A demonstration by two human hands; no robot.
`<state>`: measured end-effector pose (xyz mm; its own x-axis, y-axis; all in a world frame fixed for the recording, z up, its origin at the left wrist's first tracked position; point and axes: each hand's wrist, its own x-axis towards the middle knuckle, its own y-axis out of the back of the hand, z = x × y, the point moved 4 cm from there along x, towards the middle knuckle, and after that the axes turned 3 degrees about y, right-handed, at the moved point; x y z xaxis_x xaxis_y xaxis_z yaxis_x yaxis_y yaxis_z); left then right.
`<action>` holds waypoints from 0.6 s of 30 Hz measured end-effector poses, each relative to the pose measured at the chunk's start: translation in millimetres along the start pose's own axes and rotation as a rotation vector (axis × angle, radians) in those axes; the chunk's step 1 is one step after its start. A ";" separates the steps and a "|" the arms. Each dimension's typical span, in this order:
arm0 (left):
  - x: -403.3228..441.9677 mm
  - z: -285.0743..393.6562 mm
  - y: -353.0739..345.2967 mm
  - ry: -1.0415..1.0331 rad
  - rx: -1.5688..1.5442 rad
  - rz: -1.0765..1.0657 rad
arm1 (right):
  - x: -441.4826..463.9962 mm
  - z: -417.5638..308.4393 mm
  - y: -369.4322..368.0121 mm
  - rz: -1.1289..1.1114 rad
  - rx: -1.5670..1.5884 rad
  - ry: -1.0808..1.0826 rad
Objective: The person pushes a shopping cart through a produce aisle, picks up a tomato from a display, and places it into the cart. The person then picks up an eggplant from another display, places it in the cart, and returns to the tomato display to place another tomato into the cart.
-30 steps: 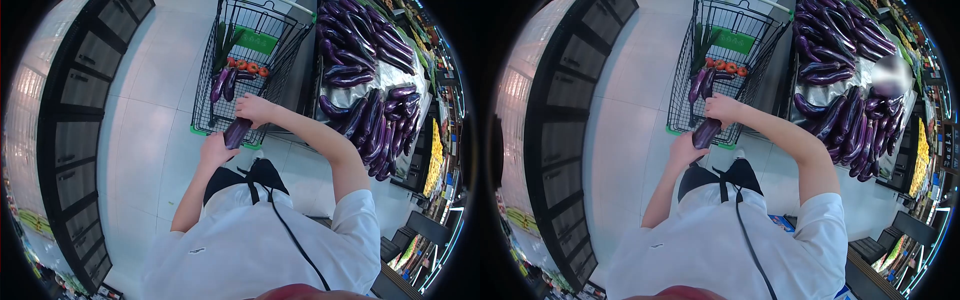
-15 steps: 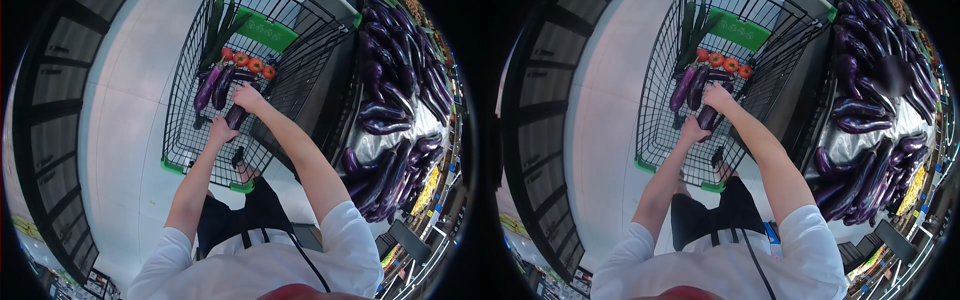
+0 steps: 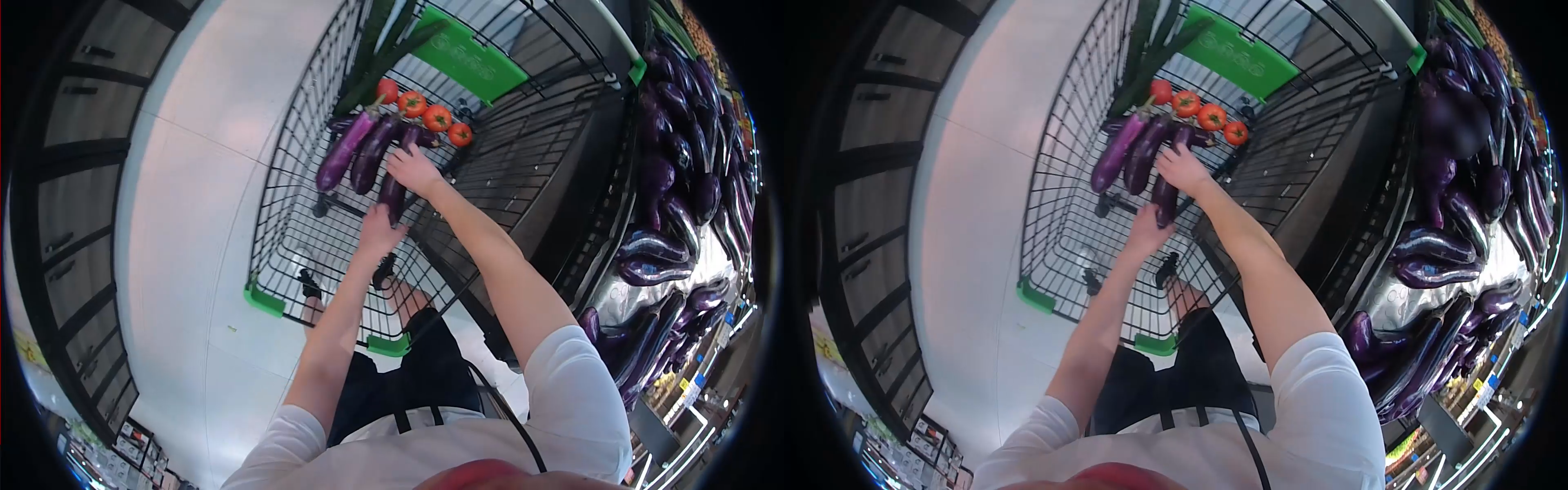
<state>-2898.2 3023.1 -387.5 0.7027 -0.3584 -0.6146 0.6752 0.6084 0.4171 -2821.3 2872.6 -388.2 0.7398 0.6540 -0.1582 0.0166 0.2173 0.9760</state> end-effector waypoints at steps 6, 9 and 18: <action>-148.1 55.1 133.7 -0.337 -0.162 0.201 | 29.9 -36.0 54.6 -0.030 0.845 -0.634; -215.6 29.1 204.1 -0.334 -0.309 0.366 | 75.5 -64.2 92.1 0.324 1.941 -1.038; -369.9 -257.7 254.4 0.301 -0.702 0.498 | 177.2 -179.4 175.2 -0.007 0.939 -1.208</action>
<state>-3044.2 3492.9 -226.5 0.7215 0.2007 -0.6627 -0.0514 0.9699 0.2379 -2808.0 3156.5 -272.1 0.8185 -0.4088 -0.4038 0.0852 -0.6087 0.7888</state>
